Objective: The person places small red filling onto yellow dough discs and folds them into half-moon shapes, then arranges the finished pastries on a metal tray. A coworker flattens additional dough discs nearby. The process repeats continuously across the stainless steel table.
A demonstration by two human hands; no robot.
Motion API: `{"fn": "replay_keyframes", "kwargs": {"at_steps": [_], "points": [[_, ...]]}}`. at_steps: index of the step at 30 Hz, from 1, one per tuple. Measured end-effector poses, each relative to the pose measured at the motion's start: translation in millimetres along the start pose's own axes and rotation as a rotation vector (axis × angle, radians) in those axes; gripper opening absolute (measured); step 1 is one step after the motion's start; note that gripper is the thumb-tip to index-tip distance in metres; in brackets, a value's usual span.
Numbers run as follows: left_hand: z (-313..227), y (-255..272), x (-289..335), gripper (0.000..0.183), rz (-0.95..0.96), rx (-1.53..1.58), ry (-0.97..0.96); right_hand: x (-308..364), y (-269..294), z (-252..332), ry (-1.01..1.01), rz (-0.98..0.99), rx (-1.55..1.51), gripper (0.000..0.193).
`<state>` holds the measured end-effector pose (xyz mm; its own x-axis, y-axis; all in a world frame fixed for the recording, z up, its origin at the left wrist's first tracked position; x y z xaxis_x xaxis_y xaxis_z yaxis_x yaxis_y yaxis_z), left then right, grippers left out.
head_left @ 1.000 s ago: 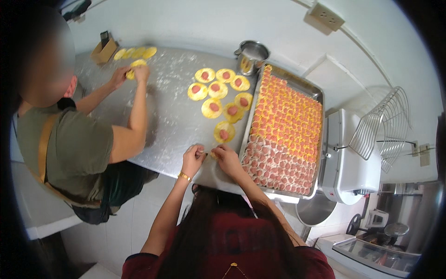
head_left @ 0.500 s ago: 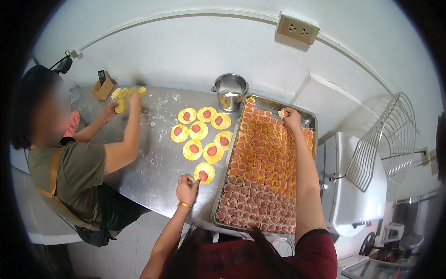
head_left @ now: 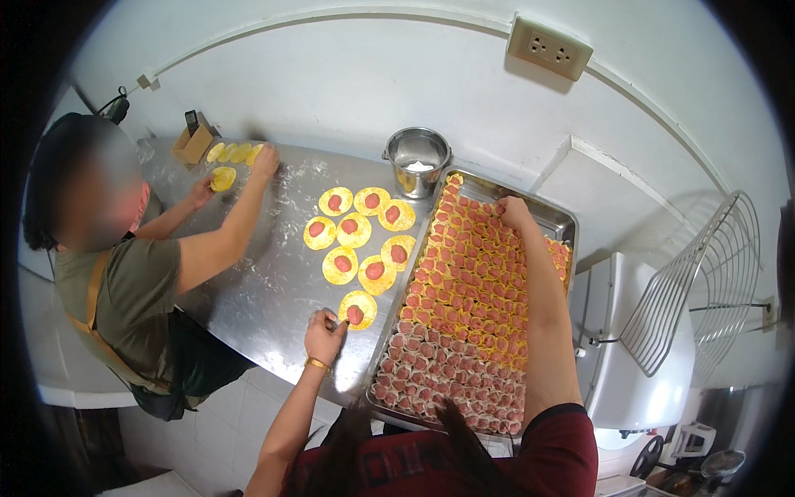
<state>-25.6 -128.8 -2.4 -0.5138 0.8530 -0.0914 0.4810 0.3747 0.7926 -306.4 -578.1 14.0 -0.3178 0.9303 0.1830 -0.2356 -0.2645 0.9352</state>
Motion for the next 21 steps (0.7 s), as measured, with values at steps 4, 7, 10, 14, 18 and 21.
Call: {"fn": "replay_keyframes", "kwargs": {"at_steps": [4, 7, 10, 14, 18, 21], "points": [[-1, -2, 1, 0.029, -0.023, 0.030, 0.029, 6, 4, 1, 0.024, 0.045, -0.058, 0.030], [-1, -3, 3, 0.029, -0.038, 0.035, 0.027, 4, 4, 2, 0.037, 0.048, -0.059, 0.027], [-1, -4, 2, 0.028, -0.065, 0.027, 0.002, -4, 6, 3, 0.019, 0.144, 0.004, 0.026], [2, -7, 4, 0.028, -0.074, 0.003, -0.018, -17, 3, 1, 0.023, 0.255, 0.121, 0.028], [2, -10, 6, 0.027, -0.129, 0.053, -0.023, -21, -3, -8, 0.061, 0.124, -0.091, 0.040], [1, -12, 9, 0.024, -0.147, 0.080, 0.015, -18, -3, -4, 0.071, 0.111, -0.200, 0.045]]}}
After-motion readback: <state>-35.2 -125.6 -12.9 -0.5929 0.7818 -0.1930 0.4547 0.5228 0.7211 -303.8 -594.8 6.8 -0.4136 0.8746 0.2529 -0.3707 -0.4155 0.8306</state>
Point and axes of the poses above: each hand's wrist, its own x-axis away from the middle knuckle, its own y-axis out of the back of the hand, z = x × y, the point moved 2 cm from there along -x, towards the middle knuckle, and after that the axes turned 14 degrees about -y, right-handed, at the moved point
